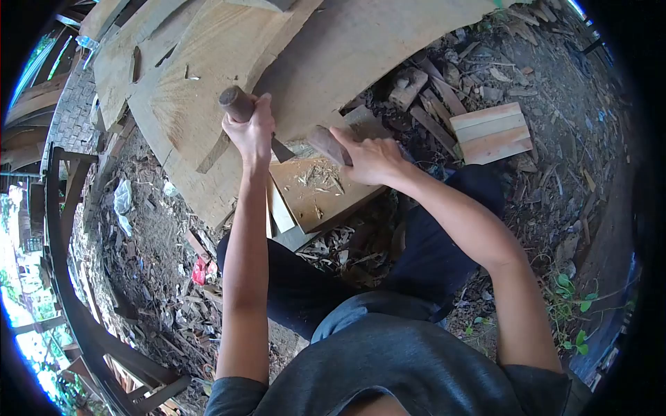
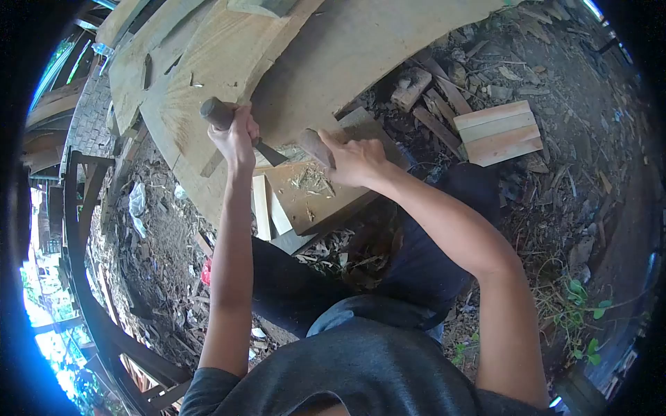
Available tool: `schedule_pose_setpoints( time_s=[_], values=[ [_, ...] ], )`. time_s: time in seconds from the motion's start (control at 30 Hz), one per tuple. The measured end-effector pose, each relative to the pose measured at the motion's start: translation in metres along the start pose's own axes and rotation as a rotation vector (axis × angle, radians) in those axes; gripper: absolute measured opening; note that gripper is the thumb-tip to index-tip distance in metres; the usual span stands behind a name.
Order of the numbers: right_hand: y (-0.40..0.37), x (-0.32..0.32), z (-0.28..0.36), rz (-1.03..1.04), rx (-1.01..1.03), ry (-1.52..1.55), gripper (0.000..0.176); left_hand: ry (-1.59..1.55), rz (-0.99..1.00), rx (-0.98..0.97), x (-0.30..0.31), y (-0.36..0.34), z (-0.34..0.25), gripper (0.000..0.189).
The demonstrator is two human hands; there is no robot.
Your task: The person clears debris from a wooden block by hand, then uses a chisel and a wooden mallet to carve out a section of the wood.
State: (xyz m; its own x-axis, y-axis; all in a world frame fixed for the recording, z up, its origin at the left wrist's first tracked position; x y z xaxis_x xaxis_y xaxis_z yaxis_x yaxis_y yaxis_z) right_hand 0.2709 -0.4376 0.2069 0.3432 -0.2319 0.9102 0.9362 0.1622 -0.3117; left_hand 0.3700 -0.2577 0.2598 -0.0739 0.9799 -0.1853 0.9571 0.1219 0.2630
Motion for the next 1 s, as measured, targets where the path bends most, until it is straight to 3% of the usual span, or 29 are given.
schedule_pose_setpoints(
  time_s=[0.17,0.3,0.37,0.4,0.63,0.7,0.83,1.0],
  values=[
    [0.000,-0.006,0.001,0.006,-0.001,-0.028,0.088,-0.068,0.039,0.078,0.002,0.028,0.012,0.017],
    [-0.001,-0.011,0.000,-0.029,0.011,-0.008,0.088,-0.131,0.113,0.288,0.011,0.042,0.045,0.019],
    [0.001,-0.018,0.000,-0.054,0.021,0.003,0.088,-0.093,-0.174,0.489,0.037,0.028,0.096,0.020],
    [0.001,-0.022,-0.001,-0.085,0.024,0.003,0.088,-0.063,-0.238,0.456,0.042,0.029,0.096,0.021],
    [-0.004,-0.009,-0.002,-0.001,0.000,-0.017,0.087,-0.020,0.081,0.502,0.021,0.022,0.057,0.022],
    [-0.002,-0.007,-0.002,0.008,-0.014,-0.043,0.084,-0.213,0.040,0.513,0.015,0.025,0.053,0.025],
    [0.002,-0.005,-0.010,0.084,-0.046,0.075,0.085,-0.374,0.134,0.326,-0.012,0.025,0.018,0.025],
    [0.008,0.006,-0.013,0.142,-0.111,0.081,0.085,-0.184,0.264,0.111,-0.036,0.009,-0.013,0.024]
  ],
)
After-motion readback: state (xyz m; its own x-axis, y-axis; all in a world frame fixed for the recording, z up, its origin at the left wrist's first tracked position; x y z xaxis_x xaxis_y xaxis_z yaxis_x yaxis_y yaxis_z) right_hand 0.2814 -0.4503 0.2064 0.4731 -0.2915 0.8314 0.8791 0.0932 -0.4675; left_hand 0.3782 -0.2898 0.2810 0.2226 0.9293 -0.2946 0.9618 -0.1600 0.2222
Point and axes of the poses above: each hand's wrist, its own y-axis towards the middle knuckle, its own x-axis out of the back of the hand, z = x × y, the point moved 4 cm from there along y, towards the middle knuckle, and after that the axes turned 3 degrees about -y, right-handed, at the moved point
